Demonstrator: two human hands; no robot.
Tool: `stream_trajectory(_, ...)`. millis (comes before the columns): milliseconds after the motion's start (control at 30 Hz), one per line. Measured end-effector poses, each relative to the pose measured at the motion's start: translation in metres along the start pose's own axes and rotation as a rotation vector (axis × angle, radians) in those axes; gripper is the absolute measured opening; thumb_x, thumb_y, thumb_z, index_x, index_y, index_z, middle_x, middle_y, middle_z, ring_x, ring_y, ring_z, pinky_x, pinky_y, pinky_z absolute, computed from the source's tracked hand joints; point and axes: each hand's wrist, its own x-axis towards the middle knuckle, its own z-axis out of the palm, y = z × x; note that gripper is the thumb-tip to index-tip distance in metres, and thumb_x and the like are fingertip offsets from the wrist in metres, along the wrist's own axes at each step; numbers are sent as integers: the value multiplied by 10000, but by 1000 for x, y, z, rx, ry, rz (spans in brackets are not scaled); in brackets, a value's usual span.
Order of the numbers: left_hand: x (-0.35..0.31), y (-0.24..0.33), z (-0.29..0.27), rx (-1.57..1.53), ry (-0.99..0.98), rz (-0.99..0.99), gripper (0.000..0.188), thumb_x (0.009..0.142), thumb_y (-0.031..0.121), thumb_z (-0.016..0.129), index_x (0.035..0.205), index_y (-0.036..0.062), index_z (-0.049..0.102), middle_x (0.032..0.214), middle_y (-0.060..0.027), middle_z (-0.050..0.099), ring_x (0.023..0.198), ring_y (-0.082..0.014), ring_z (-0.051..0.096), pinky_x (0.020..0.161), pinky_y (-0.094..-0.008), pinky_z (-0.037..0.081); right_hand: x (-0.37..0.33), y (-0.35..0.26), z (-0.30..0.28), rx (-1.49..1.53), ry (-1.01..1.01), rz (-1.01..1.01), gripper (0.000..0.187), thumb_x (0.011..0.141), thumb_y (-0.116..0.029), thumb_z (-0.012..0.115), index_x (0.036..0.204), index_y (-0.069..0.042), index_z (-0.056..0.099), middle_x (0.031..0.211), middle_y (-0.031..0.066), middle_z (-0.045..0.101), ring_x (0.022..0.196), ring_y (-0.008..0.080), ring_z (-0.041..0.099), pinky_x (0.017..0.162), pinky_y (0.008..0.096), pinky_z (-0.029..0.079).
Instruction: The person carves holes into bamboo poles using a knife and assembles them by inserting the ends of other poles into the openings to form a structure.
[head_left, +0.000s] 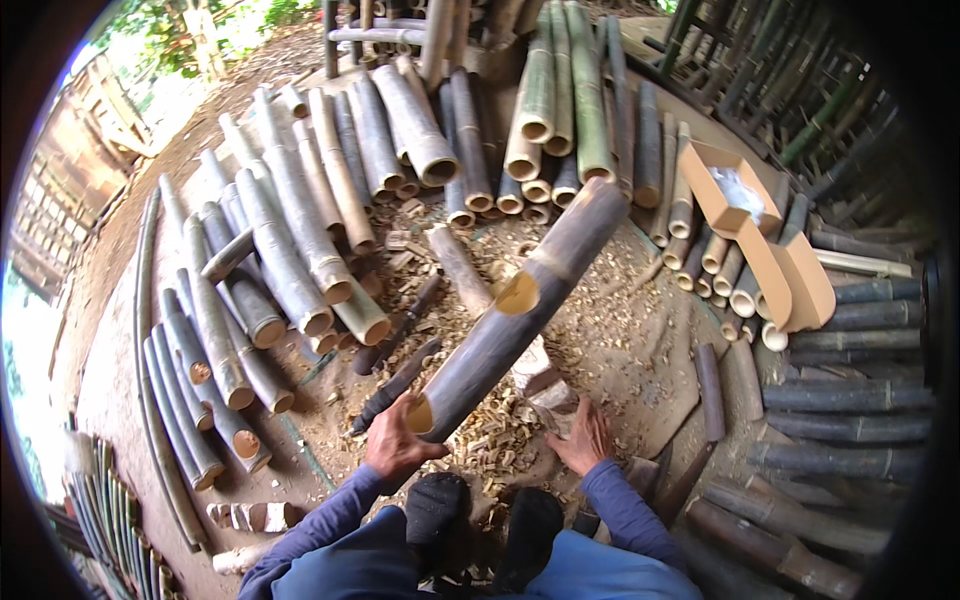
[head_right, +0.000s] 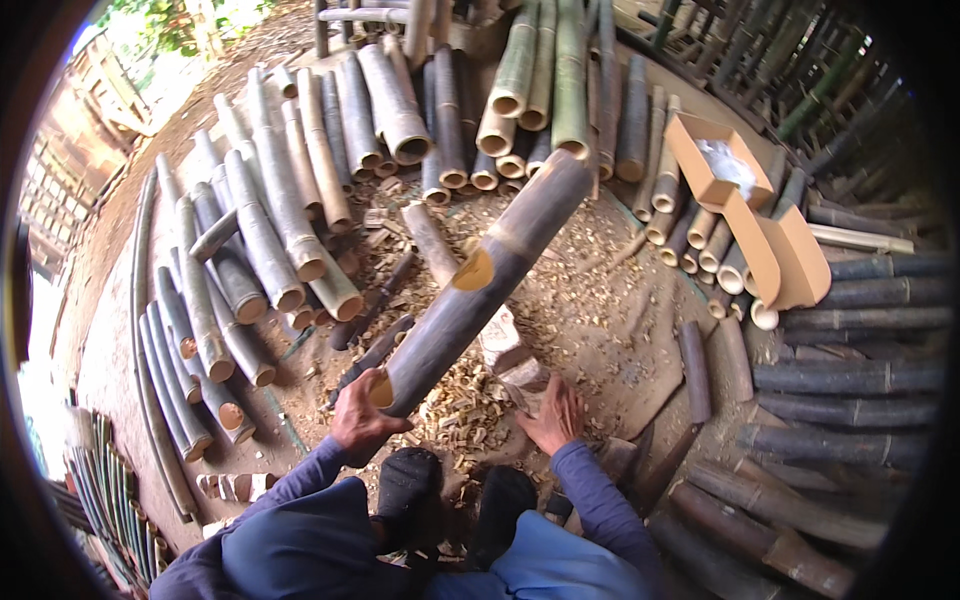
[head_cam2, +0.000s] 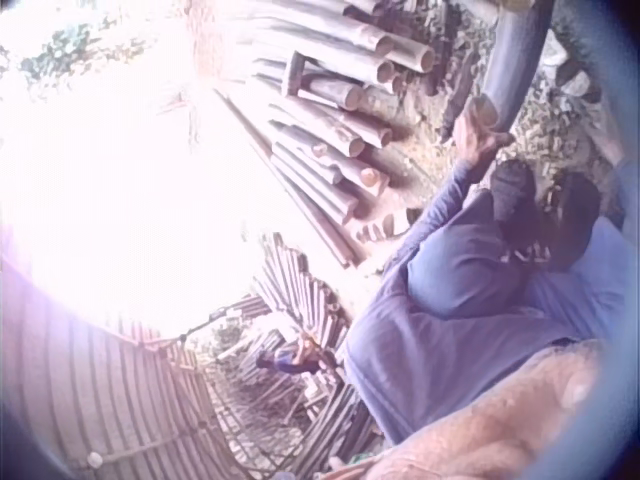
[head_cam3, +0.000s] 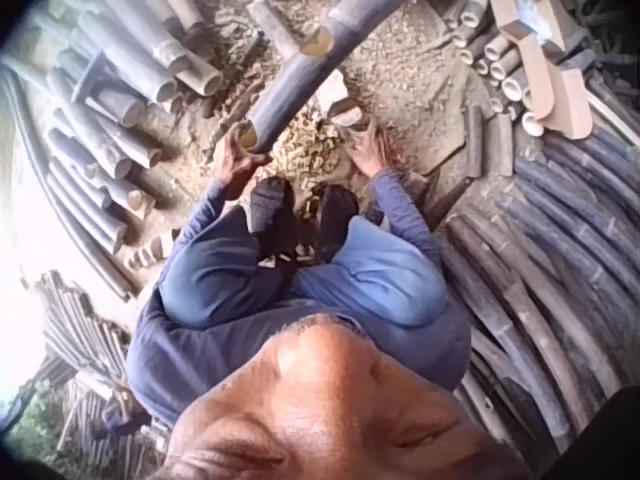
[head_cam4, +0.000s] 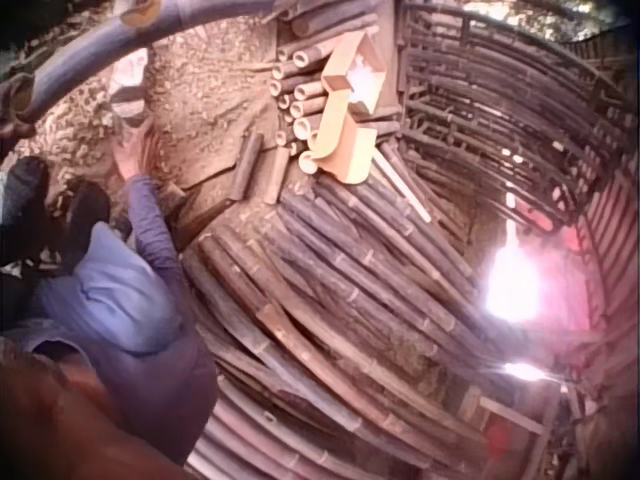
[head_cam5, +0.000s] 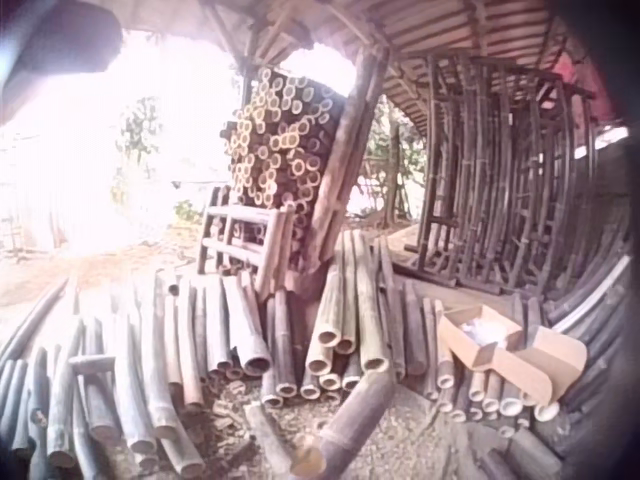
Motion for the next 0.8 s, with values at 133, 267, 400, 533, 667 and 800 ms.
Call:
stream_trajectory(133,-18,-25,-2,54,-52,-2,903,584,362,903,1329,-45,596,1292,-248,671,1211,-394,650,1059,-432,500,-7,28,4,595,20,137,1034,795,-419,847,1539,53,307,1472,313,482,1357,441,502,1109,487,458)
stream_trajectory(267,-30,-56,-10,169,-63,37,910,568,365,919,1327,-22,602,1278,-225,680,1208,-396,648,1052,-446,507,0,70,-41,779,218,410,1032,834,-270,849,1581,73,225,1533,287,420,1368,369,489,1181,448,393)
stream_trajectory(400,-20,-43,-8,290,-181,50,796,604,350,902,1289,48,632,1217,-189,698,1166,-378,658,1013,-456,525,7,129,-81,-26,287,533,859,903,-379,736,1548,35,346,1481,292,480,1332,429,497,1128,516,388)
stream_trajectory(533,-19,-67,26,416,-193,105,651,611,288,823,1186,87,592,1123,-135,678,1107,-345,650,1000,-473,501,49,61,-117,-157,386,346,781,966,-437,636,1561,-9,363,1512,294,457,1349,458,477,1125,536,384)
stream_trajectory(667,-4,-60,50,374,-262,125,758,666,412,871,1271,81,554,1211,-165,616,1209,-362,593,1019,-493,486,128,-29,-113,389,280,-28,678,993,-365,641,1494,47,444,1446,259,539,1300,356,556,1095,444,440)
stream_trajectory(800,22,-59,22,90,-12,144,866,718,401,882,1401,44,486,1295,-222,535,1233,-422,531,1035,-505,456,232,-127,-98,470,84,-241,692,979,-445,662,1434,52,504,1268,263,646,1167,353,644,984,436,513)
